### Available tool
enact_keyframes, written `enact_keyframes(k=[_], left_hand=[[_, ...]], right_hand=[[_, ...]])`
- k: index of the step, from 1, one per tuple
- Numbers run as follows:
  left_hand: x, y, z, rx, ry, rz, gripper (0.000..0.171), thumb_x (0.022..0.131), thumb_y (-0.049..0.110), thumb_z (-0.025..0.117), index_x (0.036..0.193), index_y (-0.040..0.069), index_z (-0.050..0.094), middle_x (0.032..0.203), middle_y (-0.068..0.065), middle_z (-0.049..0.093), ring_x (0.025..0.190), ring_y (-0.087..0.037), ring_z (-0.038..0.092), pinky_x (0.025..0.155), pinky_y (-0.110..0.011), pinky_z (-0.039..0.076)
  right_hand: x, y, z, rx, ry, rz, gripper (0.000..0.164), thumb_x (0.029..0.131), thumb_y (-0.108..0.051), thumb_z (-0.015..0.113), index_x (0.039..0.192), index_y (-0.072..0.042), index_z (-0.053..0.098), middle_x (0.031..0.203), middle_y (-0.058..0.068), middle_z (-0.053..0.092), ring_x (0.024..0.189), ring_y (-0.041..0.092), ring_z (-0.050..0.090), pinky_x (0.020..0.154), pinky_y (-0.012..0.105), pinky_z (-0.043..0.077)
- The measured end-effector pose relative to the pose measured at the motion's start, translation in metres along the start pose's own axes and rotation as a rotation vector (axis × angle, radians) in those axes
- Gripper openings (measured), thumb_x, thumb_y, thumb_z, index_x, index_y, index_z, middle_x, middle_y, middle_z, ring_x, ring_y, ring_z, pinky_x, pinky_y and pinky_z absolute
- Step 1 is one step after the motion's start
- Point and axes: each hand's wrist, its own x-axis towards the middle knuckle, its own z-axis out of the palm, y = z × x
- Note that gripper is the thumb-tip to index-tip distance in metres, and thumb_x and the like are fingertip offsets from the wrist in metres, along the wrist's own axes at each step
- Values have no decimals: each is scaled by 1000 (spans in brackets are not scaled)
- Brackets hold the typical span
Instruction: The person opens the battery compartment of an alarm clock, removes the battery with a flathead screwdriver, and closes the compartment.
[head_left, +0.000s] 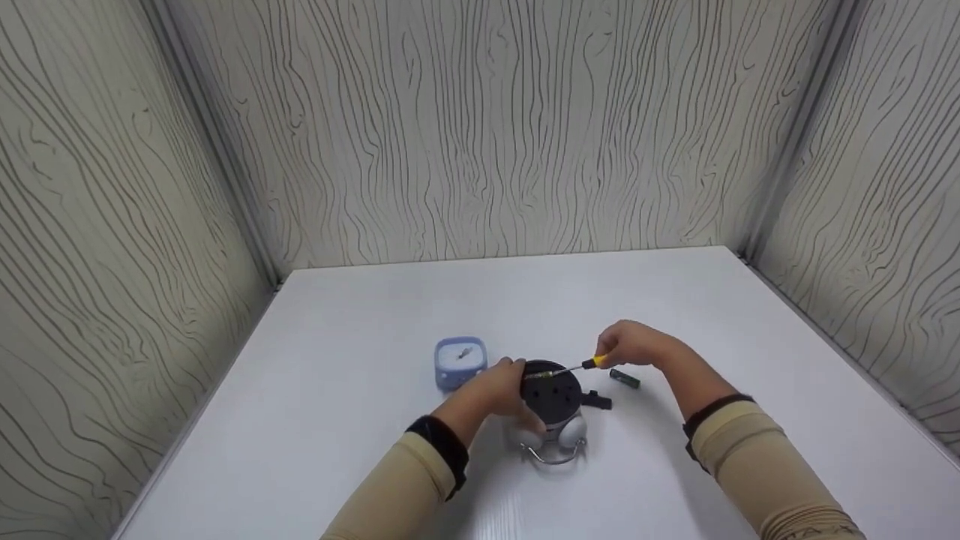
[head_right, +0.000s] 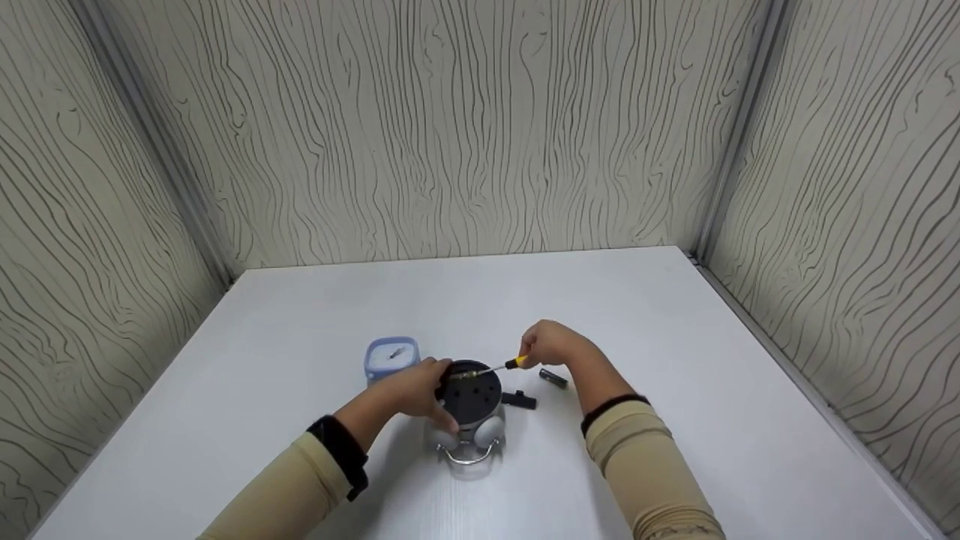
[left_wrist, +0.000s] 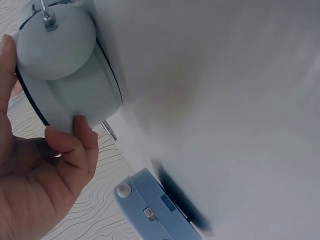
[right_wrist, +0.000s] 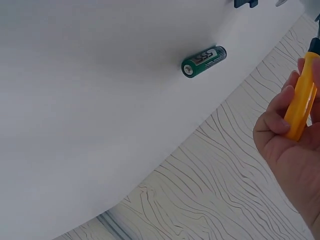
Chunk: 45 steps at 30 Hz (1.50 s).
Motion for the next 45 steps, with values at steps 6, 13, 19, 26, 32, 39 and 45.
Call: enact_keyframes(k=[6, 13, 19, 26, 32, 39, 45], left_hand=[[3, -3, 3, 27, -2, 11, 115, 44, 52, 86, 138, 8, 37, 124, -10, 49, 112, -26, 51, 95, -42, 42], [7, -6, 7, 28, -3, 16, 115, 43, 55, 85, 138, 9, 37, 123, -9, 49, 112, -25, 51, 95, -40, 42], [5, -4, 5, 13, -5, 13, 113, 43, 51, 86, 137, 10, 38, 122, -8, 50, 110, -24, 51, 95, -41, 42], [3, -3, 3, 4, -12, -23, 117, 40, 52, 87, 139, 13, 36, 124, -7, 49, 111, -25, 50, 95, -43, 41], [5, -3, 5, 4, -9, -36, 116, 40, 51, 87, 138, 14, 37, 123, -5, 50, 110, -24, 51, 94, -43, 42], [4, -3, 3, -5, -2, -15, 111, 42, 50, 88, 135, 11, 41, 115, -4, 51, 104, -22, 53, 92, -40, 43], [4, -4, 3, 3, -4, -25, 115, 42, 52, 87, 137, 12, 38, 120, -6, 50, 107, -23, 52, 94, -41, 42]], right_hand=[[1, 14, 7, 118, -27, 53, 4, 80, -10, 68, 83, -9, 67, 77, 1, 59, 71, 17, 48, 61, 29, 39], [2, 25, 13, 175, -67, 59, 4, 83, -11, 65, 86, -10, 67, 75, 2, 56, 69, 18, 48, 58, 28, 38], [0, 23, 9, 127, -81, 36, 3, 82, -11, 65, 85, -11, 65, 77, 2, 55, 71, 20, 48, 58, 29, 38], [3, 21, 7, 80, -78, 30, 4, 82, -12, 66, 86, -12, 66, 80, 2, 58, 74, 19, 49, 61, 30, 39], [3, 22, 6, 69, -79, 9, 3, 82, -11, 65, 85, -12, 66, 79, 2, 57, 74, 19, 49, 61, 30, 39], [3, 21, 4, 49, -57, -38, 5, 82, -9, 65, 84, -12, 68, 80, 1, 59, 75, 18, 50, 67, 32, 43], [-1, 18, -3, 62, -42, -28, 5, 82, -10, 65, 84, -12, 69, 81, 3, 60, 76, 19, 50, 68, 31, 43]])
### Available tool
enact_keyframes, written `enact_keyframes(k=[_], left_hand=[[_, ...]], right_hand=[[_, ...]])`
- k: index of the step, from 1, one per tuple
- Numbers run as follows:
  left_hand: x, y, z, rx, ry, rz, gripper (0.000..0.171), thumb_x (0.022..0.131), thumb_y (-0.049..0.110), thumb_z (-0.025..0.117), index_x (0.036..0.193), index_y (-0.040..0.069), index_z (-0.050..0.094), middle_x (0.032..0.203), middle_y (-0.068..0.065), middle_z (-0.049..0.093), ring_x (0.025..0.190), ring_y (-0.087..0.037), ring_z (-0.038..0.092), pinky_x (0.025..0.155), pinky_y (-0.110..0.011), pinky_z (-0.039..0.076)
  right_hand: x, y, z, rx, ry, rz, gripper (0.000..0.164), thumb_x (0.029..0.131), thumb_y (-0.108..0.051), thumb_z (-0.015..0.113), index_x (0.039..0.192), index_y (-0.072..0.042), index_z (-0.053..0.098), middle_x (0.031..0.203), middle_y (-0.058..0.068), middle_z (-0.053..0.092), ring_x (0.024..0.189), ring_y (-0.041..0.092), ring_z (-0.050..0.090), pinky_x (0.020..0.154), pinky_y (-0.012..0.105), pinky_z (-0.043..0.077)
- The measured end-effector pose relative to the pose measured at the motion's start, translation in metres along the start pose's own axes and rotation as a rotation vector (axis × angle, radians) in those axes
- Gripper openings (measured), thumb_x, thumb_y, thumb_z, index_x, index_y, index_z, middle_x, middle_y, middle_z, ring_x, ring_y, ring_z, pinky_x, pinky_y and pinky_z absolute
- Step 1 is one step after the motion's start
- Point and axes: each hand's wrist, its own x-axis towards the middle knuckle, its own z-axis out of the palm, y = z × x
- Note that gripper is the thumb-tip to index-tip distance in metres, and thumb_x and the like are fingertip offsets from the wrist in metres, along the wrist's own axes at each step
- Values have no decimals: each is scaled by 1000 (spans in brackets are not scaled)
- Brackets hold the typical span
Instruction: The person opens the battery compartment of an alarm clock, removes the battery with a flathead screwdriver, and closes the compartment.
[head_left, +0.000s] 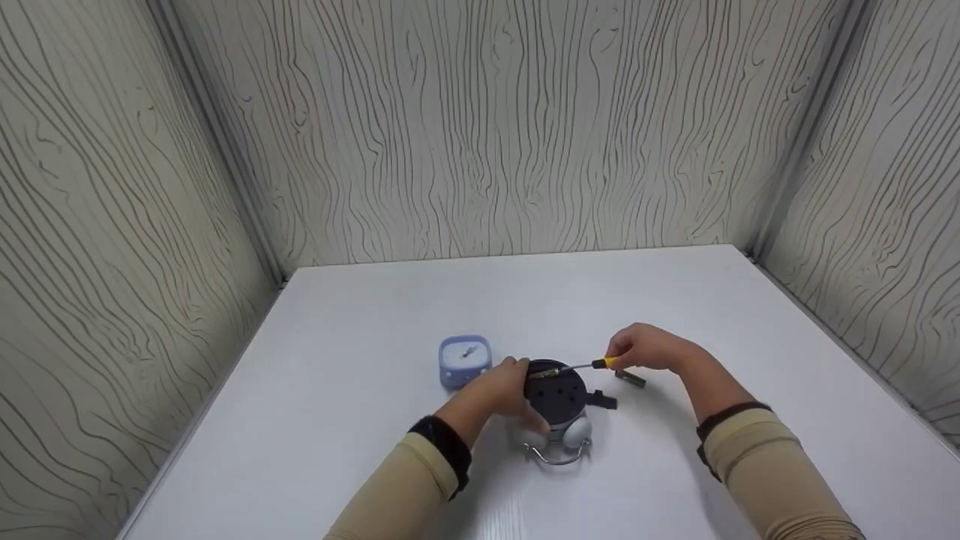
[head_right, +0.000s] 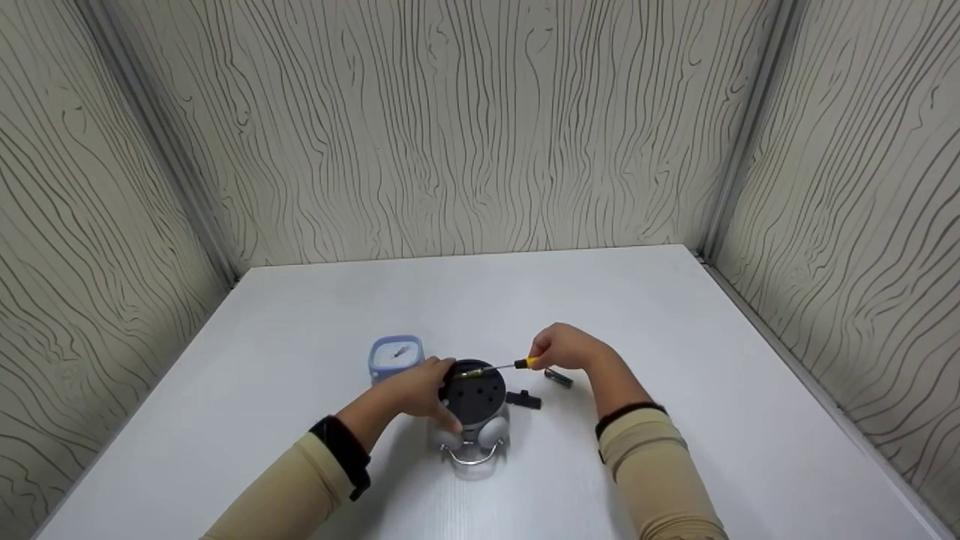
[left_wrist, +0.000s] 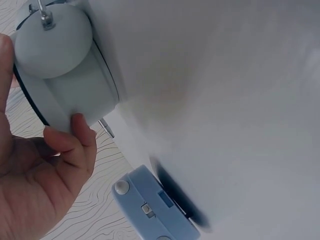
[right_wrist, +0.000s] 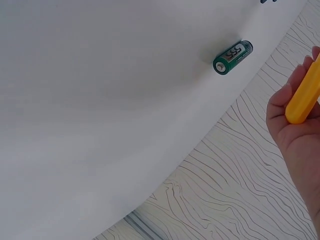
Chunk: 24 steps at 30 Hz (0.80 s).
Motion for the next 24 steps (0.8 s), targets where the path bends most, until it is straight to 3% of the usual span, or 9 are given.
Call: enact_keyframes(k=[9, 13, 18, 24], left_hand=[[1, 1, 1, -13, -5, -24, 117, 42, 51, 87, 140, 14, 35, 126, -6, 48, 113, -25, 49, 97, -43, 40], [0, 1, 1, -20, -9, -30, 118, 42, 51, 87, 141, 15, 34, 129, -6, 46, 115, -25, 48, 97, -44, 40], [0, -1, 1, -10, -1, -6, 117, 42, 52, 86, 140, 13, 35, 128, -7, 47, 115, -26, 49, 97, -44, 40], [-1, -3, 1, -8, 14, 34, 111, 44, 49, 87, 137, 11, 39, 121, -7, 51, 111, -25, 51, 95, -42, 42]], right_hand=[[-3, 2, -6, -28, 50, -4, 6, 83, -14, 66, 87, -14, 71, 84, 1, 62, 80, 20, 52, 72, 35, 44], [-4, 8, -9, -62, 161, 69, 12, 83, -18, 67, 92, -12, 72, 96, 7, 62, 89, 24, 53, 77, 41, 46], [-9, 11, -16, -20, 312, 165, 22, 85, -21, 65, 102, -7, 69, 110, 17, 58, 100, 33, 51, 84, 47, 45], [-15, 18, -23, 17, 366, 224, 26, 87, -20, 62, 106, -3, 66, 110, 19, 57, 100, 35, 51, 86, 48, 45]])
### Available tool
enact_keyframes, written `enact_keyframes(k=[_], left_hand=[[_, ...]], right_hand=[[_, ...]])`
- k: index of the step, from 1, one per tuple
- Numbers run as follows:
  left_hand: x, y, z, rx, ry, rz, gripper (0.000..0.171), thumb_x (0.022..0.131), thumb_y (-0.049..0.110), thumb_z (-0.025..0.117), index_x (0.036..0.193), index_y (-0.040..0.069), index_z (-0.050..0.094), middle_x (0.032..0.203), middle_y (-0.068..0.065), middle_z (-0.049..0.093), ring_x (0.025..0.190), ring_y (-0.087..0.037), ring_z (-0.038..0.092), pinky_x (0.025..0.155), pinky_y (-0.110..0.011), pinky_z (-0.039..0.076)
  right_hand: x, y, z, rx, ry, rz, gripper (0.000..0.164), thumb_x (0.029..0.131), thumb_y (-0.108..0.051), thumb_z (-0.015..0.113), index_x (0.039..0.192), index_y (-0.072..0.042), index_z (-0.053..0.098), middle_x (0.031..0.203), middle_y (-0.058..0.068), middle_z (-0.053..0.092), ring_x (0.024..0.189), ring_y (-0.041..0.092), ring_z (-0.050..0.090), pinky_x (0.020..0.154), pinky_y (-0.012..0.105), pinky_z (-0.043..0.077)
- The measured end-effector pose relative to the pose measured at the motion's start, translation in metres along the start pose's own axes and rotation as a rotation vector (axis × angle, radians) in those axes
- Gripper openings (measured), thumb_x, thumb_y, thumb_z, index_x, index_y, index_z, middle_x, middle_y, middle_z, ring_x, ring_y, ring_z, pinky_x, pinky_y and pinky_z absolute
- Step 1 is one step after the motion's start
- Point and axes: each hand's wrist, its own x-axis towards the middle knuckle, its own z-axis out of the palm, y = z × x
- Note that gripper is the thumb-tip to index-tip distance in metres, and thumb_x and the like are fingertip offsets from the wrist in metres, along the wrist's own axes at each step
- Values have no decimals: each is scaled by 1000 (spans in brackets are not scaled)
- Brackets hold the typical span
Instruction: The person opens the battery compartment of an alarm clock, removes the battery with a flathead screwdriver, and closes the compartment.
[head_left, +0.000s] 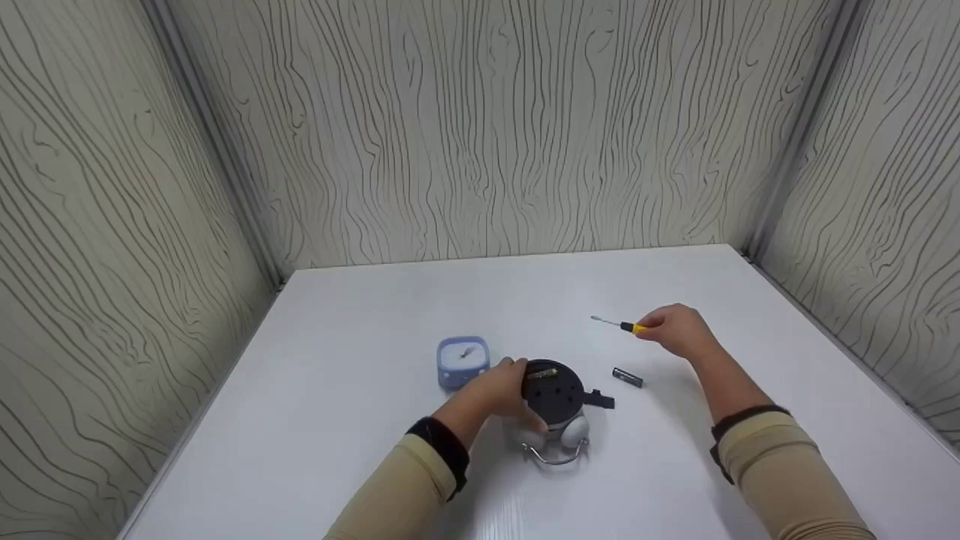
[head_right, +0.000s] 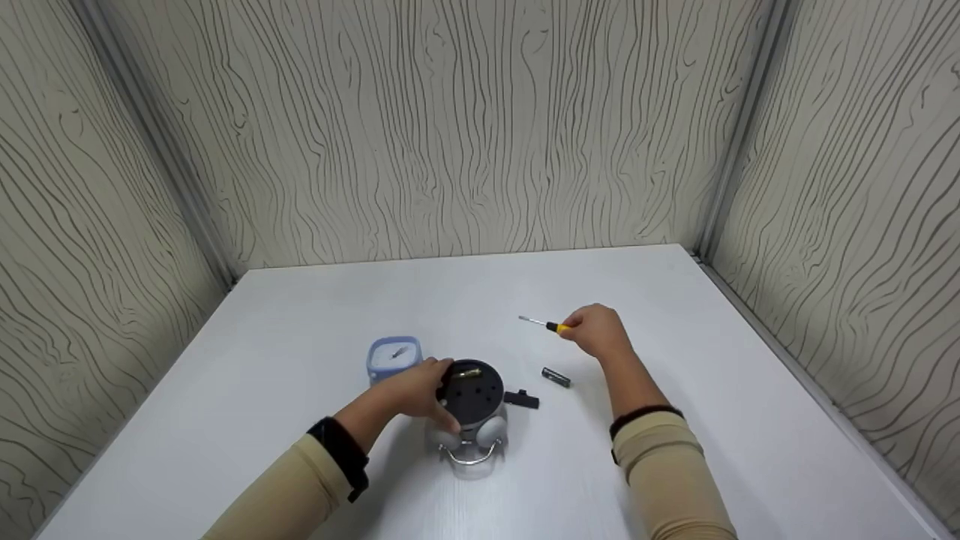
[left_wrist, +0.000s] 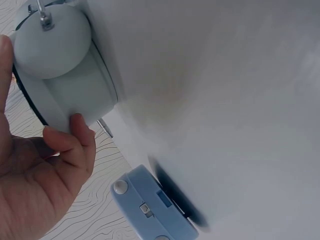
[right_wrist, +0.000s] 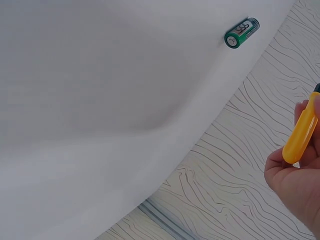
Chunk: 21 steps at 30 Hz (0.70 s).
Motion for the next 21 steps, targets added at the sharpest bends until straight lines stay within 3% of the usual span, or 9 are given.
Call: enact_keyframes(k=[8, 16, 21], left_hand=[[0, -1, -3, 8, -2, -5, 112, 43, 50, 87, 137, 12, 39, 122, -8, 50, 111, -26, 51, 96, -43, 40], [0, -2, -1, 1, -17, -20, 117, 42, 52, 86, 140, 13, 35, 129, -8, 46, 117, -29, 47, 98, -45, 38], [1, -2, 0, 10, -17, -25, 119, 43, 52, 86, 141, 12, 32, 133, -10, 43, 119, -30, 45, 99, -46, 37]], right_hand=[[0, 9, 2, 5, 16, 60, 26, 85, -20, 65, 104, -2, 67, 110, 21, 55, 99, 35, 50, 85, 46, 45], [0, 29, 13, -51, -30, 159, 23, 79, -14, 70, 96, 2, 67, 100, 19, 58, 87, 29, 51, 72, 36, 45], [-3, 38, 22, -77, -50, 196, 22, 79, -12, 69, 95, 3, 66, 96, 19, 59, 86, 30, 52, 74, 39, 46]])
